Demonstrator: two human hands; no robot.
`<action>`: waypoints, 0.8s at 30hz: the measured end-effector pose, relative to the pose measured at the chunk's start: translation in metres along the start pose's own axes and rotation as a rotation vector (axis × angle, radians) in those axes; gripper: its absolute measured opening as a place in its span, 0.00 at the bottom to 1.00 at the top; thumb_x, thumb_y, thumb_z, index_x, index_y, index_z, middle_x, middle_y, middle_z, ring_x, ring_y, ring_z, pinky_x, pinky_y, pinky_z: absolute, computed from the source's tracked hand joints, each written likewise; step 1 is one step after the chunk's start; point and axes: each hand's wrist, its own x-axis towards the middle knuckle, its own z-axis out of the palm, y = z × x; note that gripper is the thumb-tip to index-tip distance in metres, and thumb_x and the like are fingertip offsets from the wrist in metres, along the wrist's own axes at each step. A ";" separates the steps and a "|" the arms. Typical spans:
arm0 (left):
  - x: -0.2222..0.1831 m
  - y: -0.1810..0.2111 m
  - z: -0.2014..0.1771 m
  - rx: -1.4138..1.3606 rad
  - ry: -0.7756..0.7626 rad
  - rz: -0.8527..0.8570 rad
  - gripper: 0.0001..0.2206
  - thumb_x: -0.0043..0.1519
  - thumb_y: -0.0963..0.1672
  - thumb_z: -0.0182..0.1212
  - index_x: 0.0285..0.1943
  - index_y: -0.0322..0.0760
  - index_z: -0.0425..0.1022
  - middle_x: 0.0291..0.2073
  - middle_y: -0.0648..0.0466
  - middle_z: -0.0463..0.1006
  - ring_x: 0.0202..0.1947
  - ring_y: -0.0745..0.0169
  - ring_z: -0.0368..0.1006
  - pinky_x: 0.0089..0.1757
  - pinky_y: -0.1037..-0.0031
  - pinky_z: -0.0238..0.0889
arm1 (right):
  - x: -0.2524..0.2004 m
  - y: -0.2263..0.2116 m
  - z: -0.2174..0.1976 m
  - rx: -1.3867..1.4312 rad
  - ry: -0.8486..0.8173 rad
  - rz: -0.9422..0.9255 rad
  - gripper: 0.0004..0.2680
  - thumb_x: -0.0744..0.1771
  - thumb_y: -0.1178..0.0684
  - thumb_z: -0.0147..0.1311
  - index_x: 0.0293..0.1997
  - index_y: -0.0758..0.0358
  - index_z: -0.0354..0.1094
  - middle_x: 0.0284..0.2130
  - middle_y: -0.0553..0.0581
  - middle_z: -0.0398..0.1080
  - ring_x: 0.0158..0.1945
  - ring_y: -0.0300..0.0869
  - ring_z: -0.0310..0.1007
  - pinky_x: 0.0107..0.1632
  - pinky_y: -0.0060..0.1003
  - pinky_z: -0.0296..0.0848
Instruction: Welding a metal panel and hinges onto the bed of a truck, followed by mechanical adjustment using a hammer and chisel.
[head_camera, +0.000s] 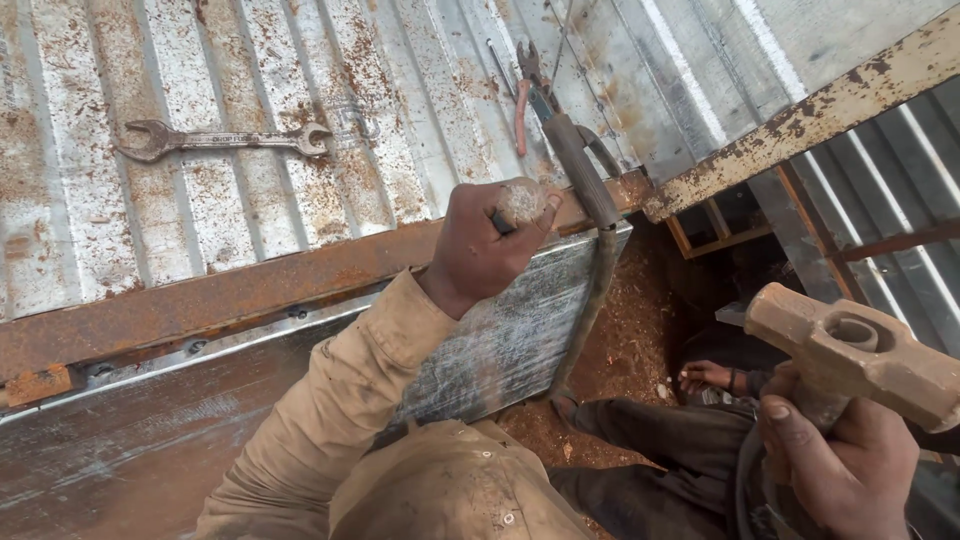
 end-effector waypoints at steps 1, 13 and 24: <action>-0.002 -0.012 -0.004 0.022 0.010 -0.096 0.08 0.67 0.42 0.65 0.37 0.30 0.78 0.22 0.52 0.76 0.23 0.69 0.72 0.26 0.70 0.61 | 0.007 -0.007 0.006 0.079 -0.055 -0.047 0.10 0.69 0.59 0.55 0.52 0.76 0.65 0.23 0.59 0.69 0.20 0.39 0.70 0.28 0.37 0.70; -0.017 -0.044 -0.008 0.123 0.090 -0.120 0.14 0.69 0.44 0.64 0.30 0.32 0.75 0.17 0.55 0.67 0.19 0.69 0.62 0.25 0.68 0.55 | 0.048 -0.022 0.029 -0.040 -0.245 -0.208 0.15 0.66 0.52 0.59 0.54 0.71 0.69 0.34 0.58 0.79 0.35 0.39 0.81 0.37 0.34 0.79; -0.002 -0.024 -0.002 0.126 -0.013 -0.159 0.15 0.68 0.43 0.63 0.28 0.29 0.75 0.15 0.52 0.69 0.17 0.70 0.61 0.23 0.69 0.52 | 0.086 -0.075 -0.013 0.400 -0.259 -0.110 0.20 0.71 0.47 0.53 0.70 0.62 0.52 0.34 0.52 0.66 0.28 0.36 0.67 0.24 0.33 0.72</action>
